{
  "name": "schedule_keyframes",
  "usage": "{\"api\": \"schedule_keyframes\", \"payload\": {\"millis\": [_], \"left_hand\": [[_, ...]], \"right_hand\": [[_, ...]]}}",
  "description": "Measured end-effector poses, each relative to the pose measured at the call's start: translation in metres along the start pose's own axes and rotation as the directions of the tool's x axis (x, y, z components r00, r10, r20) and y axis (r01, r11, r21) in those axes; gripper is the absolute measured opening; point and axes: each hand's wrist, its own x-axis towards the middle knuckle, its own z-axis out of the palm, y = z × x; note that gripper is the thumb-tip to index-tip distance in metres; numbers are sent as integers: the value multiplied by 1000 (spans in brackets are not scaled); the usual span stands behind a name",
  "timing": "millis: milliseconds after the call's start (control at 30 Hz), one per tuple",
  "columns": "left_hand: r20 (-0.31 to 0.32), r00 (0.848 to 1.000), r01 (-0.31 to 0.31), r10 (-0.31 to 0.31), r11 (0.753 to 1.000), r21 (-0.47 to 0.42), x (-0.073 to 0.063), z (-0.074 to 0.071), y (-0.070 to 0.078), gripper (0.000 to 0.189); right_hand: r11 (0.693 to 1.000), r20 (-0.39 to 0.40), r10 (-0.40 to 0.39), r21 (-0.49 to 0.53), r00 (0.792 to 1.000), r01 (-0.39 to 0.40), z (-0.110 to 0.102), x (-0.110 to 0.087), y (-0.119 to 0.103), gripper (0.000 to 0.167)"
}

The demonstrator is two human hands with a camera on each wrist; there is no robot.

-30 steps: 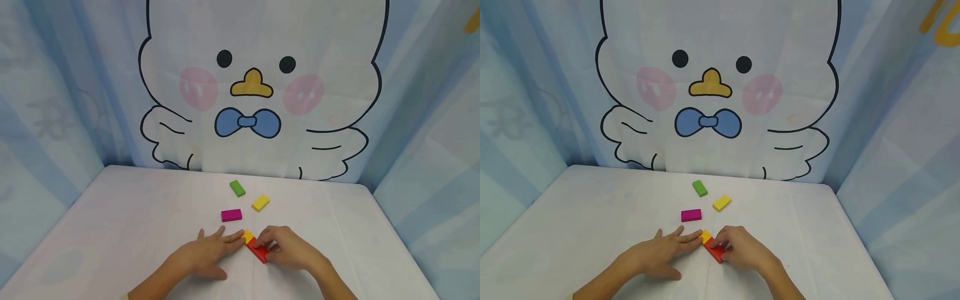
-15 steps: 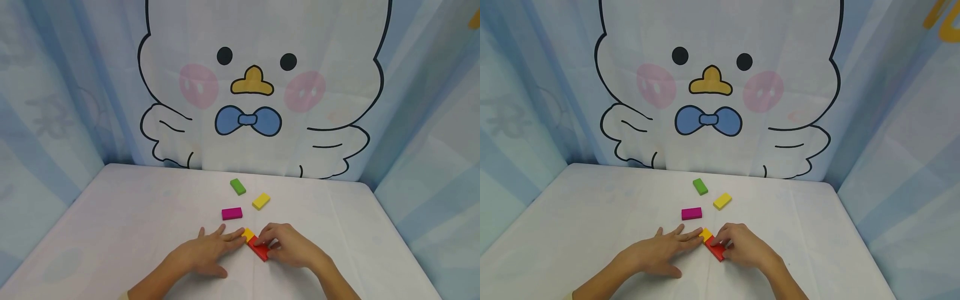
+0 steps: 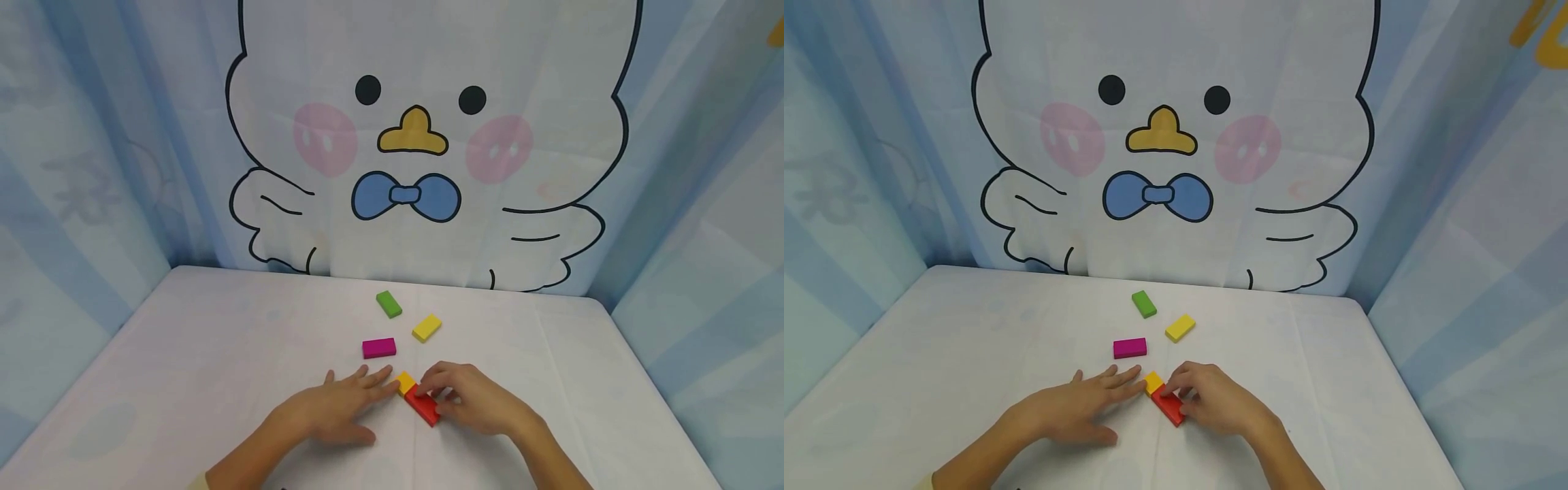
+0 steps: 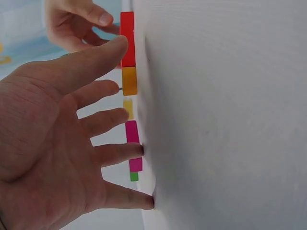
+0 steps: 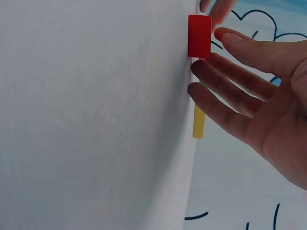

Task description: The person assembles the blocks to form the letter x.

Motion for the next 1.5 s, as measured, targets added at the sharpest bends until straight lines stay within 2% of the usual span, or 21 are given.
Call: {"api": "schedule_keyframes", "payload": {"millis": [133,367,633,933,1033,1233,1500], "left_hand": [[-3,1000,4,-4,1000,-12,0,-2,-1,81],[-13,1000,-2,2,1000,-2,0,-6,-5,72],[-41,999,-14,14,1000,4,-1,-10,-10,67],[-79,995,-57,58,998,13,-5,-19,-17,66],[-102,994,-49,49,999,6,-8,-21,-17,64],[-172,985,9,-11,1000,-14,-11,-23,-18,63],[-279,960,21,-18,1000,10,0,-28,-17,59]], "right_hand": [[998,13,-14,-56,1000,15,-1,0,-1,39],[996,77,-21,-88,997,27,0,-3,-1,54],[991,122,-51,-119,991,65,5,-5,5,59],[988,123,-63,-130,990,79,6,-3,4,59],[988,124,-58,-133,991,74,7,-2,4,58],[988,128,-44,-142,991,62,9,1,5,58],[990,106,-24,-132,994,38,8,-2,5,56]]}}
